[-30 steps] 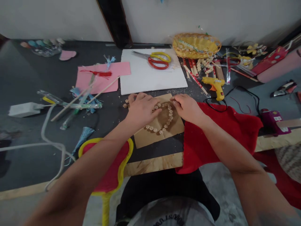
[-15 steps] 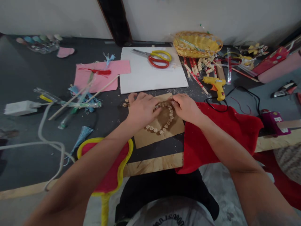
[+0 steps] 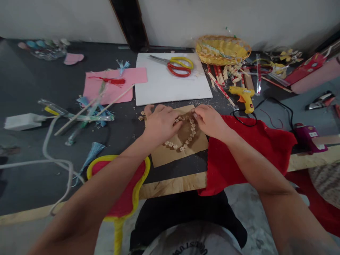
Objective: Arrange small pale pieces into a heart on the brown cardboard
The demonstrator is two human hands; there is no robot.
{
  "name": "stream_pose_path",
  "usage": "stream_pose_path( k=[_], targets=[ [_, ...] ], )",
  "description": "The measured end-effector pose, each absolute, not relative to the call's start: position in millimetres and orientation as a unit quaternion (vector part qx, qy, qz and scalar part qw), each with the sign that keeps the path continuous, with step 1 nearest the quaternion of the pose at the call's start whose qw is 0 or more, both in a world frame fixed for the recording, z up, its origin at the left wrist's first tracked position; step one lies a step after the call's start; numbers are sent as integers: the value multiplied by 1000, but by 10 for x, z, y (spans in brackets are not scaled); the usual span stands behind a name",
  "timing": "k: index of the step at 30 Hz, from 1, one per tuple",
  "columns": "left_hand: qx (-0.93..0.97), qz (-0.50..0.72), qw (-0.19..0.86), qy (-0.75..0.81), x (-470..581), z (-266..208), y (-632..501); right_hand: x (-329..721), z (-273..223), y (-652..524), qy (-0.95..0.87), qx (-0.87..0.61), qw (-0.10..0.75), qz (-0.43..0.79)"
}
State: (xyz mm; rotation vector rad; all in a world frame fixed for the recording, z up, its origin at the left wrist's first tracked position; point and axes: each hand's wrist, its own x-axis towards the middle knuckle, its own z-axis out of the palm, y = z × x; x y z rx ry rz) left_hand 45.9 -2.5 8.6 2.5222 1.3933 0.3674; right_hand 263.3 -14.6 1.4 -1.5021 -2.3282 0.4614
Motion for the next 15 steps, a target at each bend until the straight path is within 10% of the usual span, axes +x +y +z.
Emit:
stream_pose_path(
  k=[15],
  targets=[
    [849, 125, 67, 508, 168, 404, -129, 2746, 96, -278, -818, -537, 148, 141]
  ],
)
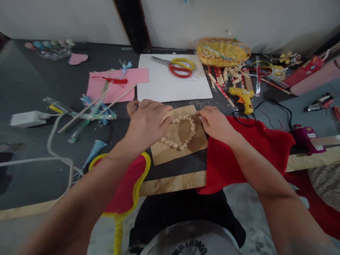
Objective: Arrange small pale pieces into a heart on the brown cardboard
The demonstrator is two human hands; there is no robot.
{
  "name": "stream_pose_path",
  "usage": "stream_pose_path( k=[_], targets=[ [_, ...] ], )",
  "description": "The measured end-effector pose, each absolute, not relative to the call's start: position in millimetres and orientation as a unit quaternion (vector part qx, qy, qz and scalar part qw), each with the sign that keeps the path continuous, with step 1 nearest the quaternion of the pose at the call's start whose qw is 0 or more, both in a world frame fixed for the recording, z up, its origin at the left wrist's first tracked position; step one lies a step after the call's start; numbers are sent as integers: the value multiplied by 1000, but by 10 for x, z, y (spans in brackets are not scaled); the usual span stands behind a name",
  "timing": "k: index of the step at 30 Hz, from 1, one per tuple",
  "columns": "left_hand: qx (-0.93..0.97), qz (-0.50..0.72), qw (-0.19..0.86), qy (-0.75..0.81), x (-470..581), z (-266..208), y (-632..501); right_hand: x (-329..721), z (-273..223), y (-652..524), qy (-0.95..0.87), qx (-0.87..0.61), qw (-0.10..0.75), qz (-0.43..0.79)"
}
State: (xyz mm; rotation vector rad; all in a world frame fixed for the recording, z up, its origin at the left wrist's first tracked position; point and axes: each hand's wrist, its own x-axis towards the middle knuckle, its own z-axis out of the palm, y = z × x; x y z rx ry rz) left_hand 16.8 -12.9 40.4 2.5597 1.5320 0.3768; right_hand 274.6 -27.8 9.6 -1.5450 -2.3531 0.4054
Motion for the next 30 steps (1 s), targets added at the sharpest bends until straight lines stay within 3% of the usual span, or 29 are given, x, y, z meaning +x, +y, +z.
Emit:
stream_pose_path(
  k=[9, 15, 24, 30],
  targets=[
    [841, 92, 84, 526, -326, 333, -881, 2769, 176, -741, -841, -524, 91, 102],
    [828, 120, 80, 542, -368, 252, -1065, 2769, 70, -828, -841, -518, 115, 107],
    [828, 139, 64, 539, -463, 143, -1363, 2630, 187, -450, -840, -487, 220, 96],
    [828, 199, 36, 523, -495, 181, -1692, 2193, 171, -152, -860, -483, 135, 95]
  ],
)
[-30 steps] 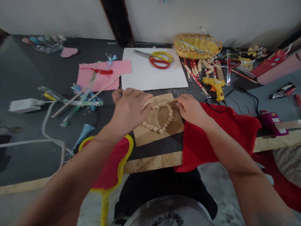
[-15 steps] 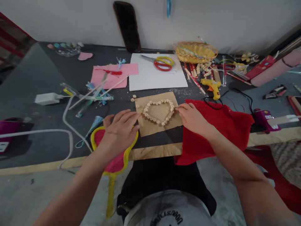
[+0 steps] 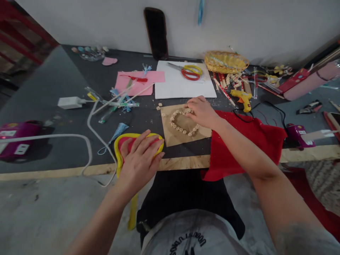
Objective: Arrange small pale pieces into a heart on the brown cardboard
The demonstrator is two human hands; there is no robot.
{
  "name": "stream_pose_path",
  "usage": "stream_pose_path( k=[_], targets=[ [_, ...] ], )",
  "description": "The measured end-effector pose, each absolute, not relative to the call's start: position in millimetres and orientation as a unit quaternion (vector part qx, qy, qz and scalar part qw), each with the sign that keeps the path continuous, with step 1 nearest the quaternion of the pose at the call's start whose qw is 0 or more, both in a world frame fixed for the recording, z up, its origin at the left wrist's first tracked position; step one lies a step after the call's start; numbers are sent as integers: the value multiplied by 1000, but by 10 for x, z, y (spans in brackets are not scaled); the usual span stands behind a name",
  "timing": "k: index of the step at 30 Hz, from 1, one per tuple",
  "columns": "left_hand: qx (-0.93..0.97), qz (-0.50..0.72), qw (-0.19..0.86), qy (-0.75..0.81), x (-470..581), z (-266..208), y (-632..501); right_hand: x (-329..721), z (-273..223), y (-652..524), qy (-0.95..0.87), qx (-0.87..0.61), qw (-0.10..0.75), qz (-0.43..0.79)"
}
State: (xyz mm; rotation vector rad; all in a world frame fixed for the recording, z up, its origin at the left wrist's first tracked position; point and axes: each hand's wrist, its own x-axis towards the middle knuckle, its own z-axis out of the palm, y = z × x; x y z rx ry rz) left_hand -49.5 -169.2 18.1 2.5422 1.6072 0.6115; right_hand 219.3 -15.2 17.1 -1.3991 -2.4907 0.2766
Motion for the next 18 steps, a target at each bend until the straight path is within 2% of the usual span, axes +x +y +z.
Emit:
stream_pose_path(
  k=[5, 13, 18],
  targets=[
    [815, 209, 58, 537, -629, 175, -1926, 2082, 157, -107, -853, -503, 80, 117],
    [810, 223, 75, 537, -772, 36, -2099, 2084, 91, -44, -855, -500, 84, 109],
    [812, 219, 51, 538, -796, 7, -2127, 2066, 99, -68, -854, -502, 87, 109]
  ],
)
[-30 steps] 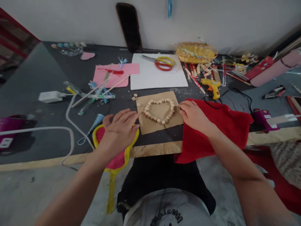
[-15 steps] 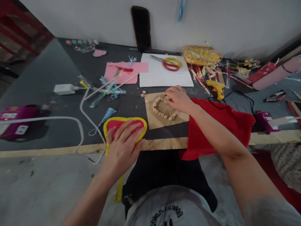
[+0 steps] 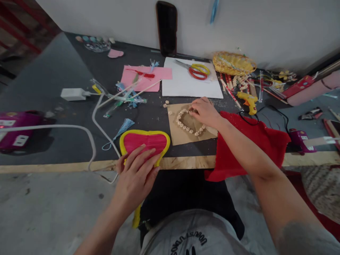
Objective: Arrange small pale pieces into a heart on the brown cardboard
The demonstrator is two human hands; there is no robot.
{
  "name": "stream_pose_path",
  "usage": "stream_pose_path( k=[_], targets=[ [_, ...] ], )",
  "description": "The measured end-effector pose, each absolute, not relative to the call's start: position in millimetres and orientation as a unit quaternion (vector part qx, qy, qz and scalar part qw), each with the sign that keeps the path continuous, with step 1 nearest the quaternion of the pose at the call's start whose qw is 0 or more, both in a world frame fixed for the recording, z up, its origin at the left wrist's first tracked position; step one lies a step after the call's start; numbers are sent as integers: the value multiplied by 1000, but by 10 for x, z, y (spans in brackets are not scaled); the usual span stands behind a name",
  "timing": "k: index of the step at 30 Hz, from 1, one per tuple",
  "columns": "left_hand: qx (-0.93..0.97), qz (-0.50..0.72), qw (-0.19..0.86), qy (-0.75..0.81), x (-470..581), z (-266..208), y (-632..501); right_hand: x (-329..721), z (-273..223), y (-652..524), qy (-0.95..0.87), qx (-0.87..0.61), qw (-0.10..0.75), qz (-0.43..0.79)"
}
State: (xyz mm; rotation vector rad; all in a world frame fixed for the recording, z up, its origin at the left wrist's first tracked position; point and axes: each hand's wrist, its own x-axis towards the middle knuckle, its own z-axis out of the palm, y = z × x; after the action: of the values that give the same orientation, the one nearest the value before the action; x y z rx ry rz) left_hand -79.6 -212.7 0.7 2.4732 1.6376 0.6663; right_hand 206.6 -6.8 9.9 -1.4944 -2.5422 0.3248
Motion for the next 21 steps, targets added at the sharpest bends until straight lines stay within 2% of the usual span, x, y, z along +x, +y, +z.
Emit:
stream_pose_path(
  k=[17, 21],
  targets=[
    [823, 223, 32, 521, -799, 33, -2139, 2066, 106, -58, -858, -492, 92, 114],
    [813, 228, 45, 533, -797, -2, -2156, 1977, 154, -18, -876, -461, 69, 121]
  ],
)
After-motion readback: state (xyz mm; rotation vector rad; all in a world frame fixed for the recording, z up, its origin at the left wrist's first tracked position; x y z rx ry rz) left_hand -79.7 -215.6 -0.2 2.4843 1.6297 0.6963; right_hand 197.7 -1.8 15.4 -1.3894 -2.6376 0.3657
